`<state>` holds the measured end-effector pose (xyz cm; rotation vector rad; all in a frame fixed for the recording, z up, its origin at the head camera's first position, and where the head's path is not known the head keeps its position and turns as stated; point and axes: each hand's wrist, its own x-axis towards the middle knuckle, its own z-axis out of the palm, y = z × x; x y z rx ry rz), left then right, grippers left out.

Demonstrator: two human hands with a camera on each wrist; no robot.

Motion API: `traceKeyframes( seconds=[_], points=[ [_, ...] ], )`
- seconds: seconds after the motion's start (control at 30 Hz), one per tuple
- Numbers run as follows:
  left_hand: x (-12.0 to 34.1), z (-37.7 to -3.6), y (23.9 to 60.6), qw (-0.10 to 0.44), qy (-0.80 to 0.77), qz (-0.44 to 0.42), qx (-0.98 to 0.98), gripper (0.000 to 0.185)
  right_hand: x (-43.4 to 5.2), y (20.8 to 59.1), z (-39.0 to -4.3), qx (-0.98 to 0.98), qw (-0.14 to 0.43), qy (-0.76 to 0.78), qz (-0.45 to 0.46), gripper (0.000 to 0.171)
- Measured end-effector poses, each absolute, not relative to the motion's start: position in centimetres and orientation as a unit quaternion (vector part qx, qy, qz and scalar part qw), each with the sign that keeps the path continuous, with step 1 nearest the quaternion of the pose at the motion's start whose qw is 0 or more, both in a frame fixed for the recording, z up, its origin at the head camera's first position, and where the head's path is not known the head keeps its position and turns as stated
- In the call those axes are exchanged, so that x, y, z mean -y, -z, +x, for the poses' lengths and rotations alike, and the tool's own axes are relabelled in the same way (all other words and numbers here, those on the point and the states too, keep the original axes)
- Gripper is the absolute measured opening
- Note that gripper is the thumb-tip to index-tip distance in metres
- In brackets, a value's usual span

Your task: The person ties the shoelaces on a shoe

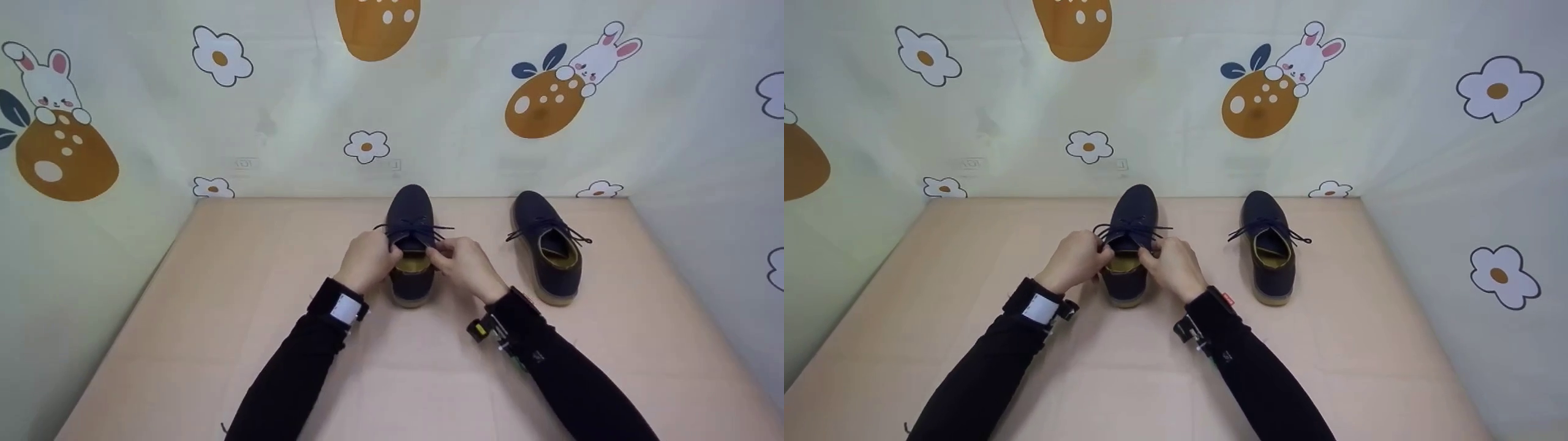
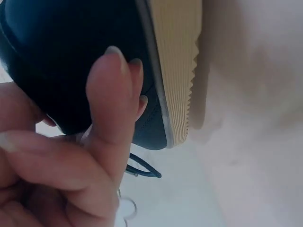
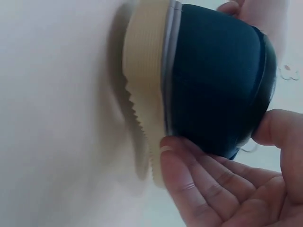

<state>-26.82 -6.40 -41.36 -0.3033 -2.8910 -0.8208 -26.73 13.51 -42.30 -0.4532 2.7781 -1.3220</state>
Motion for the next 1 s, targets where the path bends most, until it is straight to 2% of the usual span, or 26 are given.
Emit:
traceKeyframes(
  seconds=[0.47, 0.63, 0.77, 0.83, 1.0],
  points=[
    [8.4, -28.5, 42.1, 0.039, 0.269, -0.076, 0.959, 0.016, -11.4, 43.6, -29.3, -0.889, 0.027, 0.440, -0.123, 0.027],
    [8.7, -28.5, 42.0, 0.028, 0.261, -0.051, 0.964, 0.038, -11.7, 43.9, -29.4, -0.887, 0.029, 0.442, -0.131, 0.032],
    [9.7, -28.1, 41.6, 0.018, 0.277, -0.035, 0.960, 0.058, -12.9, 43.3, -28.7, -0.897, 0.004, 0.407, -0.172, 0.036],
    [10.5, -28.0, 41.2, 0.034, 0.290, -0.029, 0.956, 0.061, -14.2, 42.3, -28.1, -0.901, -0.015, 0.390, -0.188, 0.037],
    [12.9, -27.9, 39.7, 0.115, 0.315, -0.044, 0.941, 0.055, -19.9, 38.9, -26.6, -0.909, -0.084, 0.369, -0.176, 0.044]
  ],
)
